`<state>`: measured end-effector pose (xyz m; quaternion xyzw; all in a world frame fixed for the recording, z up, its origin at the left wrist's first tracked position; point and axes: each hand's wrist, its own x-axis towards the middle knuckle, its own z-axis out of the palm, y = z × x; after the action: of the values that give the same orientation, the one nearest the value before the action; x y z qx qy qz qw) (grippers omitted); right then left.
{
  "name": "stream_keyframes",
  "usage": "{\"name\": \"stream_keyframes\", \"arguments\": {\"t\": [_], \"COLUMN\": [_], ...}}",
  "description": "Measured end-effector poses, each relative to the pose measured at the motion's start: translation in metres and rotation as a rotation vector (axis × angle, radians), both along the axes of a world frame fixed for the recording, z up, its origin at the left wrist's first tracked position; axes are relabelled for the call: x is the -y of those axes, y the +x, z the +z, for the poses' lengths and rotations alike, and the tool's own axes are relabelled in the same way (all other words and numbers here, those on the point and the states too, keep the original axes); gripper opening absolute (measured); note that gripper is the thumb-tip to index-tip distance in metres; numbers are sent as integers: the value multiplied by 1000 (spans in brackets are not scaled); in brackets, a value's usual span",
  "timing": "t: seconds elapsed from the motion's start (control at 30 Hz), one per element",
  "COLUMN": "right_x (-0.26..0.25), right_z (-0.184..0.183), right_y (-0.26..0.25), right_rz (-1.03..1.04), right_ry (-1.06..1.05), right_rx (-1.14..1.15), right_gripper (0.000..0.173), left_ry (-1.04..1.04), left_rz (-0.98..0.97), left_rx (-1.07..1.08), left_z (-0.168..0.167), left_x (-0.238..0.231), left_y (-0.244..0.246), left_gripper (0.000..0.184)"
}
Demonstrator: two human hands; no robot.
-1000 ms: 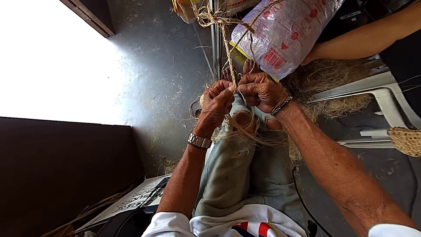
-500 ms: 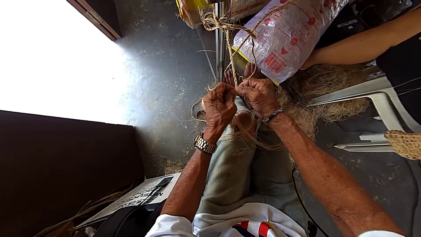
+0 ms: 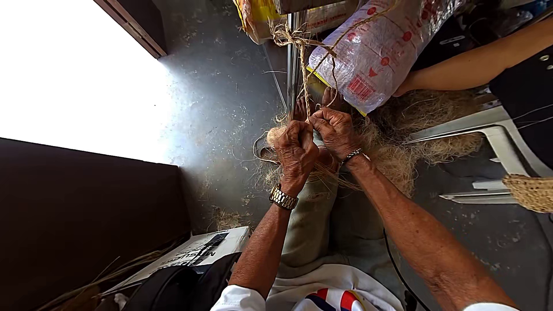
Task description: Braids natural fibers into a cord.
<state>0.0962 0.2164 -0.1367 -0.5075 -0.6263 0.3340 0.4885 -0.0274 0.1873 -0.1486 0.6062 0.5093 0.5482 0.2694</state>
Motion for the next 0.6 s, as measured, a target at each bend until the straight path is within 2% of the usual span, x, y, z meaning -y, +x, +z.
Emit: {"name": "stream_keyframes", "arguments": {"t": [0.33, 0.47, 0.6], "right_x": [-15, 2, 1], "right_z": [-3, 4, 12], "right_y": [-5, -7, -9], "right_rz": [-20, -21, 38], "right_ry": [-223, -380, -538], "right_rx": [-301, -379, -575], "right_gripper": [4, 9, 9], "left_ry": [-46, -143, -223], "left_rz": [46, 5, -70], "left_rx": [67, 86, 72], "left_z": [-5, -17, -23], "left_x": [4, 19, 35], "left_y": [13, 14, 1], "left_gripper": [13, 16, 14]}}
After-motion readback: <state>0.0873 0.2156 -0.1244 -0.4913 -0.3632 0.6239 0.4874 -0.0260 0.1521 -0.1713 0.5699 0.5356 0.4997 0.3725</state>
